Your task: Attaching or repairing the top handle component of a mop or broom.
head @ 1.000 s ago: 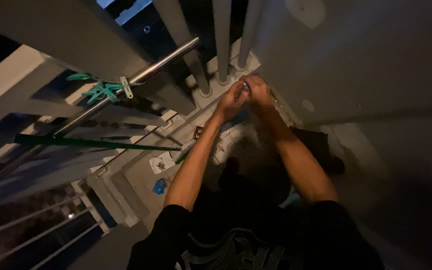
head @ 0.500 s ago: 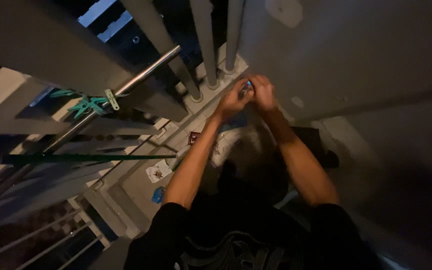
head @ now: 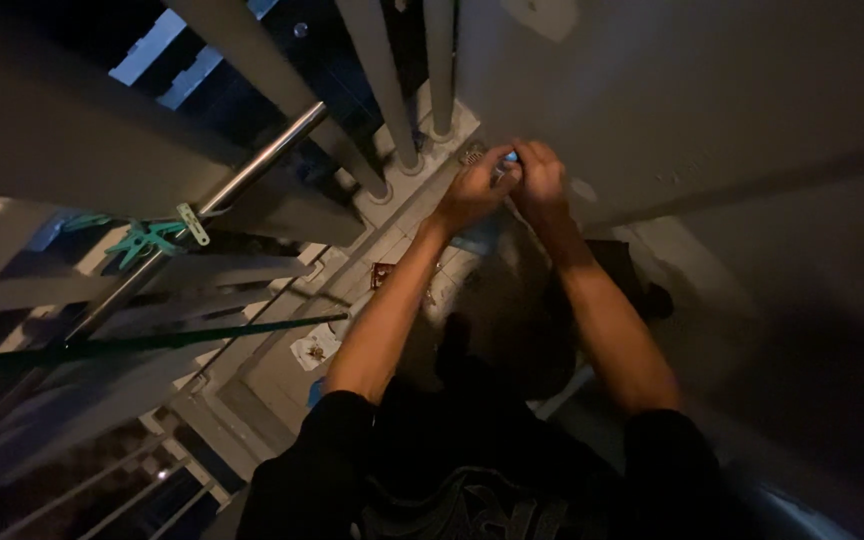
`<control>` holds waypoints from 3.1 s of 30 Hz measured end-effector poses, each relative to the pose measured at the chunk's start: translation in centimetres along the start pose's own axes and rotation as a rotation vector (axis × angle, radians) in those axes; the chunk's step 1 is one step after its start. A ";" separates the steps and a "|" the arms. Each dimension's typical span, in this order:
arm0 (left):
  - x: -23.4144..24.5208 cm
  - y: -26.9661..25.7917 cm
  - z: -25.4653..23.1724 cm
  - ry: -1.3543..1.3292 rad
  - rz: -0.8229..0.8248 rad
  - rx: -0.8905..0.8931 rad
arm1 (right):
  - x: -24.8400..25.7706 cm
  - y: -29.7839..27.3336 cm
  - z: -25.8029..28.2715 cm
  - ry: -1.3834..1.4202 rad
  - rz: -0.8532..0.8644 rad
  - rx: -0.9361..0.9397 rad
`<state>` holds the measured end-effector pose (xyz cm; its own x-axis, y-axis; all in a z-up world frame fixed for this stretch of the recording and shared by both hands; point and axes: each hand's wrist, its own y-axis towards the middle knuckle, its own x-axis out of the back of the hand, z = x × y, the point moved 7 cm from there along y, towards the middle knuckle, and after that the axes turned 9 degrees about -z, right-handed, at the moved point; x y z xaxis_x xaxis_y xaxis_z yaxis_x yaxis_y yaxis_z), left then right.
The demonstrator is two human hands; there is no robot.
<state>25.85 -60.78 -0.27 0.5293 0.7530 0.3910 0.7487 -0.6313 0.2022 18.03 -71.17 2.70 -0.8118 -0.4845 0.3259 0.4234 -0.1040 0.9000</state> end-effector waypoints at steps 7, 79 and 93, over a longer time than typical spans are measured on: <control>-2.3 1.6 -0.2 -0.058 0.075 0.016 | 0.2 -0.8 -3.0 -0.043 0.117 -0.120; -2.1 -1.4 -0.9 0.117 0.223 0.492 | 3.2 -4.5 -5.7 -0.520 0.262 -0.056; 4.5 -17.9 6.2 -1.164 -0.228 0.368 | 1.4 -5.0 8.7 -0.096 0.293 -0.528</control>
<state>17.30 -44.95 -7.67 0.2707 0.6744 -0.6870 0.8381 -0.5162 -0.1765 11.27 -63.74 1.16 -0.6536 -0.4803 0.5849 0.7568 -0.4065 0.5118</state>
